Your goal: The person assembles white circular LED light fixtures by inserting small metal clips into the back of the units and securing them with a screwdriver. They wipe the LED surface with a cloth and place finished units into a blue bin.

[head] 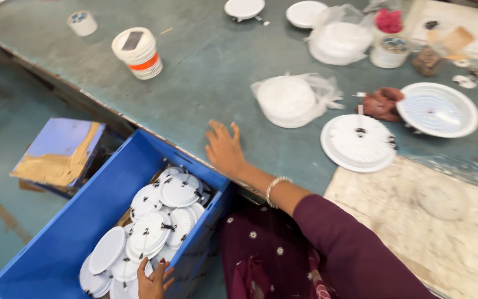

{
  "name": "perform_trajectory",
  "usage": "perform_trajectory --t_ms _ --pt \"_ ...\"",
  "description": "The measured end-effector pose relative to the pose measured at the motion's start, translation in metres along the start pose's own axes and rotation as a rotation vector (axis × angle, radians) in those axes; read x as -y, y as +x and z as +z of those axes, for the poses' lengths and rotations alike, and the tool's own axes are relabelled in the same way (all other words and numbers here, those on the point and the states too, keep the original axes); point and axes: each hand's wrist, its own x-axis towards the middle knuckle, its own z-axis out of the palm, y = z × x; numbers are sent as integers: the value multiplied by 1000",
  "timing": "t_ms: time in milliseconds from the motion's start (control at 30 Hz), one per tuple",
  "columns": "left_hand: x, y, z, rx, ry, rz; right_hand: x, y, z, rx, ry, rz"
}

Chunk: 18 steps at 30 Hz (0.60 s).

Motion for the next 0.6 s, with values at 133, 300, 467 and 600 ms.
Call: perform_trajectory --t_ms 133,300,467,600 --pt "0 -6 18 23 86 94 -5 -51 -44 -38 120 -30" --pt "-11 -26 50 95 153 371 -111 -103 -136 -194 -3 283" --pt "-20 -55 89 329 211 483 -244 -162 -237 -208 -610 563" --pt "-21 -72 110 414 233 498 -267 -200 -257 -82 -636 562"
